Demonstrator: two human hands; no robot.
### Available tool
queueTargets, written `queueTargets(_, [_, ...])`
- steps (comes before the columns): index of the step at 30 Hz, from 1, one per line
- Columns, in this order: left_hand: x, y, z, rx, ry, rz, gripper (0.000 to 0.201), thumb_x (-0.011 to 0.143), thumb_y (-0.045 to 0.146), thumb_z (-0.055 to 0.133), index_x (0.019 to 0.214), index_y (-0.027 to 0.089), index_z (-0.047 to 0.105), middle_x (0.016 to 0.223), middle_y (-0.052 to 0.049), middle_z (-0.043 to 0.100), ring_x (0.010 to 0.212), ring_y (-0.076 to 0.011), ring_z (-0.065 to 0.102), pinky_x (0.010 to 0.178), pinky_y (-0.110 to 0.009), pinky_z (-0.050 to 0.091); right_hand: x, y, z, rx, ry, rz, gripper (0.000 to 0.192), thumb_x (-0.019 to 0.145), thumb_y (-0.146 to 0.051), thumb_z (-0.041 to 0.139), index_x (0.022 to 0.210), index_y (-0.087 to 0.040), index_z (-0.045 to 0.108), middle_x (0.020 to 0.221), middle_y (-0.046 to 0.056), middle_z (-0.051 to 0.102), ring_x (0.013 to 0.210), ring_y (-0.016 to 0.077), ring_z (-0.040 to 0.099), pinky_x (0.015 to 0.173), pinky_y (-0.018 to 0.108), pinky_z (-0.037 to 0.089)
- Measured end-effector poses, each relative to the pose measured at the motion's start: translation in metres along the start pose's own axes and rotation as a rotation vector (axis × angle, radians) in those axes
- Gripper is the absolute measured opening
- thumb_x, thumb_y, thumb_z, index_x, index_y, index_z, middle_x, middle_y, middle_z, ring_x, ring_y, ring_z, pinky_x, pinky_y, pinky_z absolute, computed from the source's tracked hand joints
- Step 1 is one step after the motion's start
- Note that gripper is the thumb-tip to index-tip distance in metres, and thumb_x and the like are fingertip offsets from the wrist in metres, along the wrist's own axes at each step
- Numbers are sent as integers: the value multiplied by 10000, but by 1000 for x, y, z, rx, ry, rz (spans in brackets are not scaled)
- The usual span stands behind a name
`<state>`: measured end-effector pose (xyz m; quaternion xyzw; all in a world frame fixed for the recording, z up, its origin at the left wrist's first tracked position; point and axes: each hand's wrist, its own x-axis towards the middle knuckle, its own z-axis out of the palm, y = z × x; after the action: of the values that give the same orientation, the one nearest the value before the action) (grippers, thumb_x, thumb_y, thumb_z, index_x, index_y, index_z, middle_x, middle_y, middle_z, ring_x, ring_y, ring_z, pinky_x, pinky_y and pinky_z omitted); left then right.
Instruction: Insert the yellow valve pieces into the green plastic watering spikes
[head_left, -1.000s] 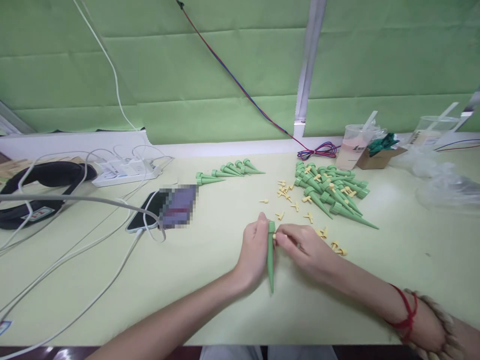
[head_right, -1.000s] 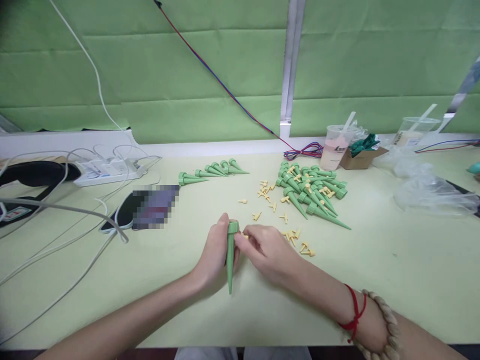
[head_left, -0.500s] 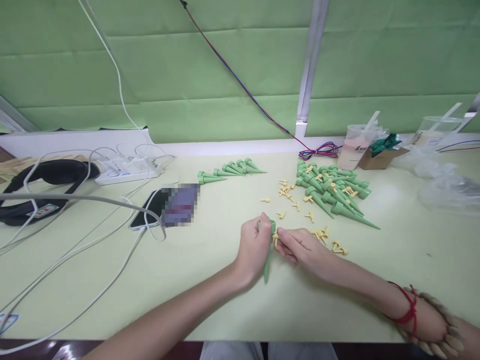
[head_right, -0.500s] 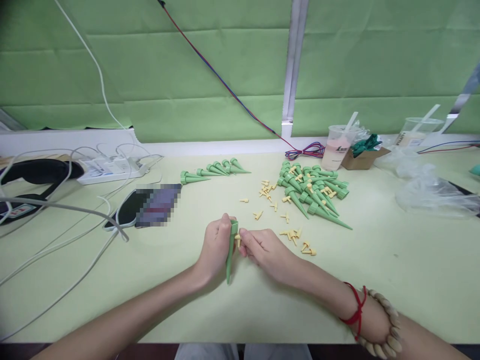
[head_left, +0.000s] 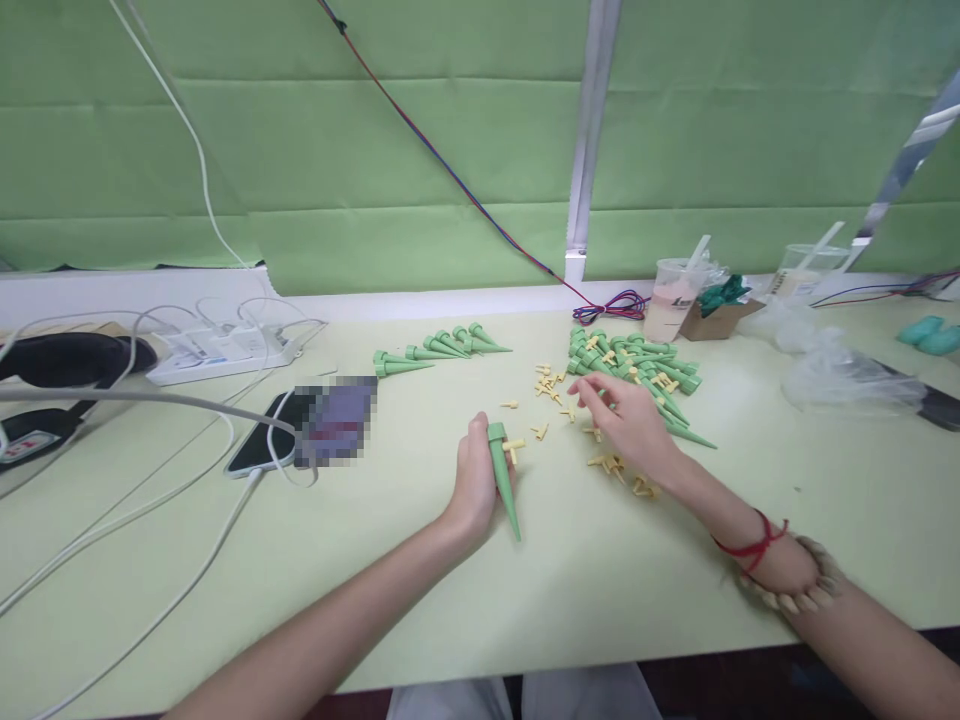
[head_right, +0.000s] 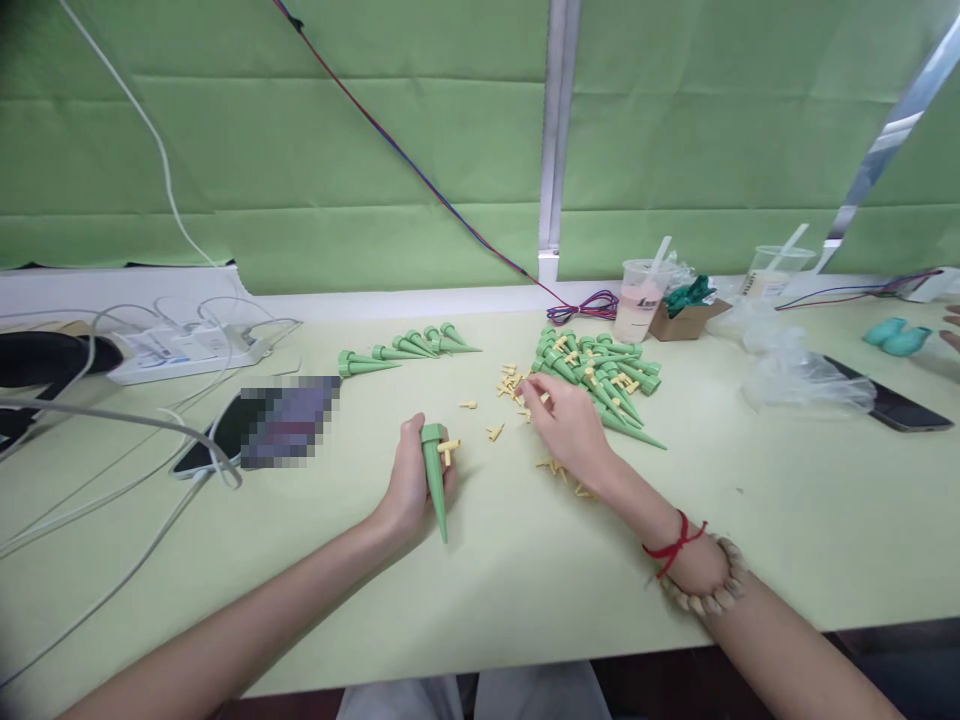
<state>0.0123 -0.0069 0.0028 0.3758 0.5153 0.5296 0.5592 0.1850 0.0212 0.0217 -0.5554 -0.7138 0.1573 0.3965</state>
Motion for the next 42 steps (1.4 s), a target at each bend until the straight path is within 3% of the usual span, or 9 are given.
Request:
queueTargets(2, [1,2,0,-47,-3,-50,411,790,509,303,524,198,333,388,63,284,310,-79,307,327,-191,241,8,12,-5,-189,60,14,261,858,-323,406,865,-202,637,855,39,658,632,153,556,581,264,354])
queueTargets(4, [0,4,1,-72,-8,-70,396,784,503,308,534,197,333,386,67,279,305,-75,310,323,-183,241,11,21,-5,-332,15,38,226,827,-263,448,895,-207,656,882,47,673,664,172,577,580,272,355])
queueTargets(9, [-5,6,4,-81,-5,-69,388,773,503,317,541,194,343,385,63,304,301,-69,313,318,-177,240,9,30,7,-383,-122,-76,257,834,-285,457,982,-202,650,993,63,649,858,201,586,685,293,415])
queueTargets(13, [-8,6,5,-92,10,-59,382,765,504,339,550,190,365,385,63,317,307,-68,327,326,-175,261,5,30,19,-401,-215,-210,399,861,-392,417,1185,-191,537,1242,110,521,1156,261,438,929,415,336])
queueTargets(19, [-9,5,8,-131,16,-80,368,756,507,358,571,190,380,393,66,333,310,-68,337,331,-175,277,7,41,26,-386,-319,-198,550,885,-489,305,1355,-205,321,1436,126,255,1325,250,208,1038,460,185])
queueTargets(25, [-7,0,7,-145,-1,-70,380,739,532,377,578,188,395,406,65,333,317,-69,337,328,-178,280,8,39,24,-300,-334,-272,445,904,-439,298,1156,-186,562,1263,105,519,1212,237,414,1037,490,148])
queueTargets(30, [-7,3,6,-159,12,-43,383,752,517,361,552,191,344,414,66,309,322,-63,325,328,-172,272,12,35,19,-282,-232,-309,286,866,-314,441,820,-181,690,935,68,695,911,219,609,935,442,308])
queueTargets(36, [-7,6,6,-152,14,-87,375,755,509,350,550,194,345,400,64,305,310,-67,322,316,-173,250,11,30,18,-62,-77,-183,179,796,-236,530,858,-185,690,863,47,710,799,189,646,770,324,470])
queueTargets(42, [-6,6,6,-133,9,-85,371,759,498,334,544,197,345,386,66,296,293,-69,316,312,-179,245,8,19,17,15,-75,-128,195,781,-221,529,870,-186,699,901,45,707,834,191,649,792,312,477])
